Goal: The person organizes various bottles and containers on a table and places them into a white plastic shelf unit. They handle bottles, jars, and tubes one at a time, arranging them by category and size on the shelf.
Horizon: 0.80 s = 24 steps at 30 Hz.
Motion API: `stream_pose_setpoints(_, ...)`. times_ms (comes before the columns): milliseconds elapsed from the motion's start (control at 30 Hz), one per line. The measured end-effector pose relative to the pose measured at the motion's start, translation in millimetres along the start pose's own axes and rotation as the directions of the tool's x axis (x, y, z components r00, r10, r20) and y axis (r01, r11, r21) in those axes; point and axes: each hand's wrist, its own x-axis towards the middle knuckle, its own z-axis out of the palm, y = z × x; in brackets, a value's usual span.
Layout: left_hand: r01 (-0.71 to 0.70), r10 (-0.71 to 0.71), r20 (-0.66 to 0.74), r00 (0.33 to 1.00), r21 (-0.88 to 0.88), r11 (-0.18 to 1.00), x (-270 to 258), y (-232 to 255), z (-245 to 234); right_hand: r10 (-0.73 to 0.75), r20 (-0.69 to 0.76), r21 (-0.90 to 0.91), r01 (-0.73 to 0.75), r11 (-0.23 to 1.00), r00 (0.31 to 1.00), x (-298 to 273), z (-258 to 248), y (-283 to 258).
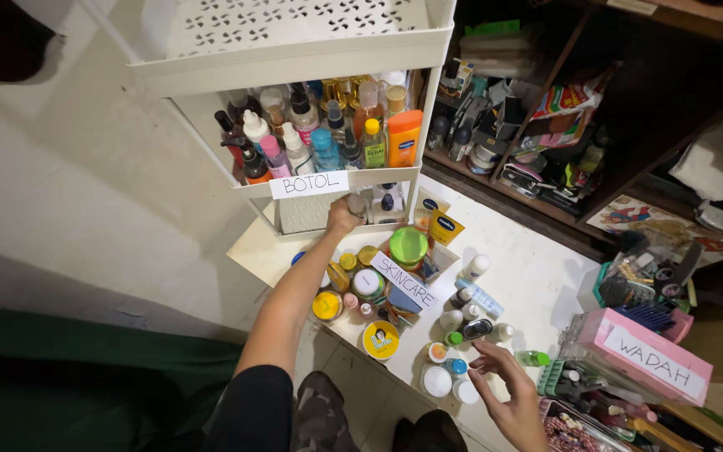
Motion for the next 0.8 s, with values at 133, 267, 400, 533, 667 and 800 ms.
stream_pose_setpoints(133, 0.024, -0.051, 0.148, 0.988, 0.183, 0.983, 16.7, -18.9, 21.3, 0.002, 0.002, -0.01, -0.002, 1.0, 1.0, 6.2, 3.2, -0.3)
stream_pose_setpoints(267, -0.118, 0.083, 0.144, 0.986, 0.259, 0.959, 38.5, -48.8, 47.5, -0.026, 0.017, 0.036, 0.025, 0.999, 1.0, 9.6, 5.7, -2.2)
stream_pose_setpoints(400, -0.078, 0.03, 0.181, 0.983, 0.267, 0.961, 49.2, -61.9, 61.6, 0.055, 0.044, 0.091, -0.059, 0.994, 0.998, 18.4, 10.3, 9.3)
stream_pose_setpoints(533, -0.009, -0.058, 0.278, 0.959, 0.232, 0.973, 47.3, -59.0, 52.5, 0.063, 0.028, 0.044, -0.064, 0.997, 0.998, 33.0, 9.7, 28.0)
stream_pose_setpoints(667, 0.205, -0.296, 0.261, 0.919, 0.324, 0.923, 27.8, -14.2, 19.7, 0.148, -0.049, -0.092, -0.152, 0.984, 0.988, 64.3, -11.5, 42.9)
stream_pose_setpoints(800, -0.099, 0.074, 0.123, 0.99, 0.207, 0.973, -50.8, 60.8, -38.6, -0.01, -0.214, -0.166, -0.026, 0.986, 0.977, 114.8, -32.7, 74.1)
